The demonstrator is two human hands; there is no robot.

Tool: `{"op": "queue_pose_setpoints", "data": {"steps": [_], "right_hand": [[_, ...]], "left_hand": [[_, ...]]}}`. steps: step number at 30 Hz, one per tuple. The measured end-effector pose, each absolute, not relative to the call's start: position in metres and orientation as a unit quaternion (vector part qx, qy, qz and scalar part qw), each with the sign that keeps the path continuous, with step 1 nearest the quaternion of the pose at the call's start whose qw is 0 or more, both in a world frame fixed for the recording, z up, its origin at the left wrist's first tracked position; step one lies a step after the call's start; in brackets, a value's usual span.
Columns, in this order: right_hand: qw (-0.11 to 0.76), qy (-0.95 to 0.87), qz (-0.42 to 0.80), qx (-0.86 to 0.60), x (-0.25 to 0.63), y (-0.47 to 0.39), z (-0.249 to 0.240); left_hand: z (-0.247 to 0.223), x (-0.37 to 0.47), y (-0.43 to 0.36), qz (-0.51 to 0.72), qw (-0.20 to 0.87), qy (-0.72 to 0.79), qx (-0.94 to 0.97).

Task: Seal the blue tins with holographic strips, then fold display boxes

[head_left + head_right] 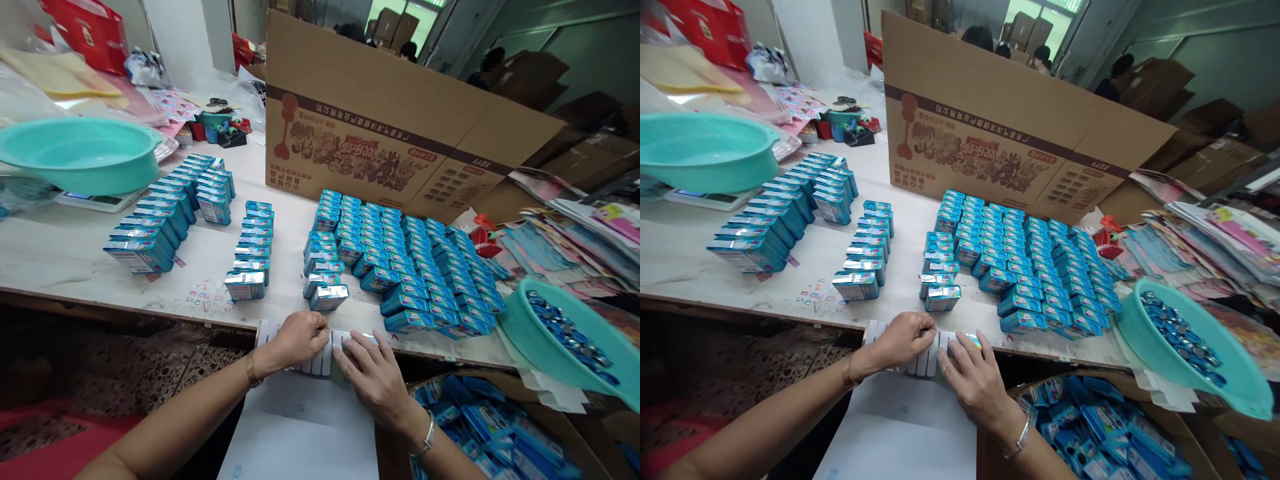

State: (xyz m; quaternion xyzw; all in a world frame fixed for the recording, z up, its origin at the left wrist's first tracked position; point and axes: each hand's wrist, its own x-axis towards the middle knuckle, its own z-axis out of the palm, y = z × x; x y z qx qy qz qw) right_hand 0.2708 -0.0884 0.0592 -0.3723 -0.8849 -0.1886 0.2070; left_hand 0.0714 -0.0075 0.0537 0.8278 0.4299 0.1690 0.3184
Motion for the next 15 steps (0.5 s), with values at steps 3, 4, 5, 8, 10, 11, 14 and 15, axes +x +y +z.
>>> {"op": "queue_pose_setpoints", "data": {"steps": [3,4,5,8,10,11,14,15], "right_hand": [[0.226,-0.888,-0.178,-0.359,0.264,-0.092,0.063],[0.228,-0.891,-0.173,-0.354,0.262,-0.095,0.065],[0.227,-0.894,-0.166,-0.349,0.259,-0.099,0.068],[0.234,-0.901,-0.138,-0.338,0.253,-0.114,0.085],[0.265,-0.895,-0.115,-0.340,0.252,-0.122,0.105],[0.286,-0.888,-0.099,-0.346,0.252,-0.124,0.118],[0.325,-0.857,-0.004,-0.401,0.253,-0.117,0.153],[0.330,-0.840,0.045,-0.428,0.253,-0.110,0.162]], "left_hand": [[0.054,0.072,-0.006,0.153,0.306,0.456,0.822],[0.052,0.071,-0.005,0.150,0.300,0.464,0.820],[0.051,0.071,-0.004,0.148,0.294,0.472,0.818],[0.039,0.069,-0.001,0.139,0.279,0.484,0.817],[0.027,0.068,0.000,0.138,0.271,0.487,0.819],[0.021,0.067,-0.001,0.137,0.269,0.487,0.819],[0.007,0.066,-0.006,0.148,0.270,0.493,0.814],[0.006,0.065,-0.009,0.181,0.279,0.496,0.803]]}}
